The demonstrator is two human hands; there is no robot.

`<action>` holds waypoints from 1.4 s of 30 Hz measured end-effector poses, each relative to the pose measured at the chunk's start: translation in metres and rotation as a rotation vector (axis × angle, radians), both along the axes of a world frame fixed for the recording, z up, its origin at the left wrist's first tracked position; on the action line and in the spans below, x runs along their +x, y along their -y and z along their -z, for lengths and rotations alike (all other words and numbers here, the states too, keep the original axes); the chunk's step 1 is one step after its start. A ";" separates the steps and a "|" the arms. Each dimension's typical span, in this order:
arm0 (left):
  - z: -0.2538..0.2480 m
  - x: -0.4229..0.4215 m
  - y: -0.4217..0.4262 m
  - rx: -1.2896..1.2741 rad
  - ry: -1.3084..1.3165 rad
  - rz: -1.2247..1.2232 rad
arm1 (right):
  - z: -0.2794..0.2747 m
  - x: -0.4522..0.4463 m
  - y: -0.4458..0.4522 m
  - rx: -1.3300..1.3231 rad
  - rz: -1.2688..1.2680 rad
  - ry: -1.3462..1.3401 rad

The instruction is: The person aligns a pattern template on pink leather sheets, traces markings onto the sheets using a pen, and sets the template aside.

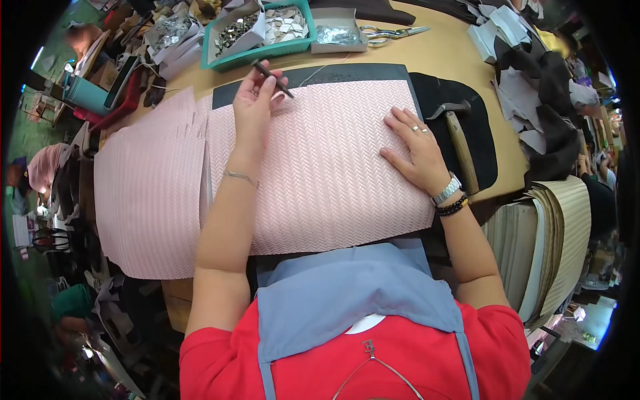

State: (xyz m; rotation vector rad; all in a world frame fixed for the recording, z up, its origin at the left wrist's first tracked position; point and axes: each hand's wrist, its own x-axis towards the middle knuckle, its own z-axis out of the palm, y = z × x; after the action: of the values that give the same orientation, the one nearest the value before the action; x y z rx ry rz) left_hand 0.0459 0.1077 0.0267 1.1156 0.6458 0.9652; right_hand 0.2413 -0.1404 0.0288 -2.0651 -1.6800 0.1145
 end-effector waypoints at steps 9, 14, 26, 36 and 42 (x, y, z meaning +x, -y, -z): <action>0.008 0.001 0.004 0.051 -0.045 -0.020 | -0.003 -0.001 -0.005 0.083 -0.003 -0.042; 0.011 0.000 0.002 0.036 -0.027 -0.030 | -0.005 -0.001 -0.006 0.083 0.002 -0.056; 0.018 -0.004 -0.006 0.042 -0.030 -0.056 | -0.003 0.002 -0.007 0.078 0.011 -0.128; -0.001 -0.003 0.007 0.568 -0.802 0.070 | -0.002 0.004 -0.008 0.068 0.006 -0.133; -0.001 -0.003 0.009 0.631 -0.827 0.052 | -0.005 0.003 -0.009 0.062 0.013 -0.132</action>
State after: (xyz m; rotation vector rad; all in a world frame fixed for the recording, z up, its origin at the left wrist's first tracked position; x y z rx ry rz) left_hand 0.0428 0.0990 0.0274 2.1271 0.9908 0.6424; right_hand 0.2445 -0.1312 0.0335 -1.9773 -1.5715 0.1881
